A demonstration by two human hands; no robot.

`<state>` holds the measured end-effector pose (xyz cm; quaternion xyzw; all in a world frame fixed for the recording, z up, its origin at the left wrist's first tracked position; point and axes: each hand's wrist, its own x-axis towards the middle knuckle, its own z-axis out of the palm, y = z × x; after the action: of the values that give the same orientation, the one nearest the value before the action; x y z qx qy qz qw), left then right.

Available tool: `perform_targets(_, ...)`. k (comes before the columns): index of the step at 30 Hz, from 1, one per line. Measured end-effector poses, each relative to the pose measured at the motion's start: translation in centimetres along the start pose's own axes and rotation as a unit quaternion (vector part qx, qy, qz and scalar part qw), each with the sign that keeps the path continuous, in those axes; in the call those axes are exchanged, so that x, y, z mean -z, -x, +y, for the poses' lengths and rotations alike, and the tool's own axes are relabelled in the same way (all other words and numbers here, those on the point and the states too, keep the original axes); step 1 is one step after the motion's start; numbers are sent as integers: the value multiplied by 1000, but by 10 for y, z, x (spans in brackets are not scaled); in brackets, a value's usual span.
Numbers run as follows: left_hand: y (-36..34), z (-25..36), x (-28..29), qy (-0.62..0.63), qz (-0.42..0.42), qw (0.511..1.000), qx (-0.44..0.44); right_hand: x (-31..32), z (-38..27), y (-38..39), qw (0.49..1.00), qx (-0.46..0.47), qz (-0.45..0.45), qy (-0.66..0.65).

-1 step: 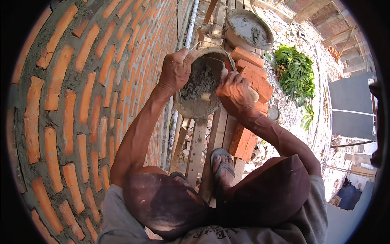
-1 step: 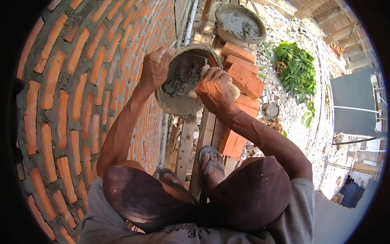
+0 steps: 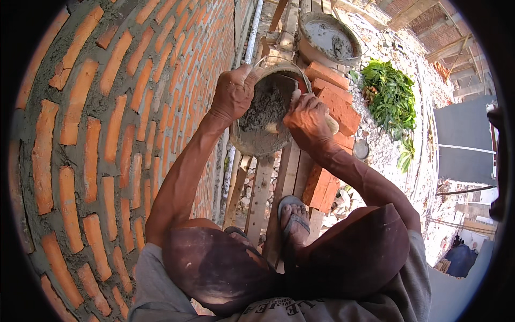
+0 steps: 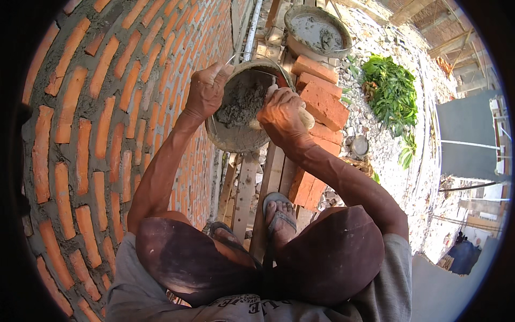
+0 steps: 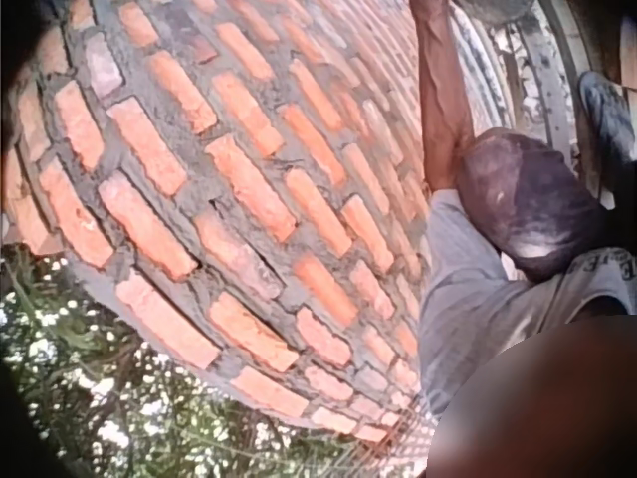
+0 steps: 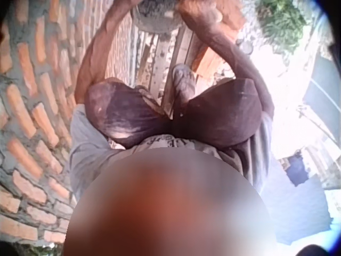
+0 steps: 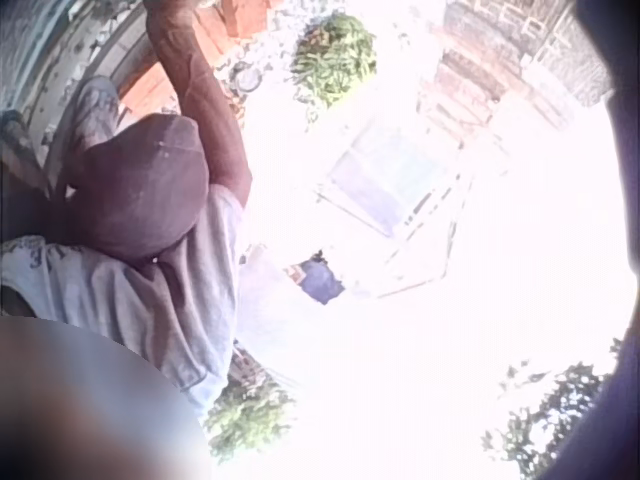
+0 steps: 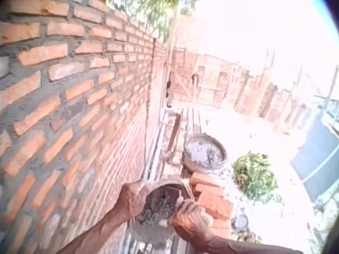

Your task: The person applies mortar to a brick wall using a trowel, places bricks, and smooths the mortar between them. The person works on a partially built brick wall, using a trowel to apply mortar and place bricks in sequence.

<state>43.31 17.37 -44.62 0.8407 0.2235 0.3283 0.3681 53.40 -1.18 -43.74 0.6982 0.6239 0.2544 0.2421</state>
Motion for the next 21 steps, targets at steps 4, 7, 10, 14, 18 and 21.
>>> perform_targets(4, 0, -3, 0, 52, -3, 998, 24, -11, 4, 4, 988, 145, 37, 30)
perform_targets(7, -3, -1, 4, 43, -4, 998, 44, -13, 9, -4, 988, -2, 76, -132)
perform_targets(10, -2, 5, 2, 10, -42, 997, 57, -12, 2, -3, 999, 0, 47, -21)
perform_targets(14, -1, 8, -3, 16, -18, 998, 57, -14, -1, 4, 993, 23, -16, -116)
perform_targets(18, 6, 8, -8, 65, 23, 997, 16, -23, 10, 8, 986, -42, -54, -151)
perform_targets(21, 10, 13, -10, 22, -5, 999, -28, -31, 19, -1, 976, -13, -88, -197)
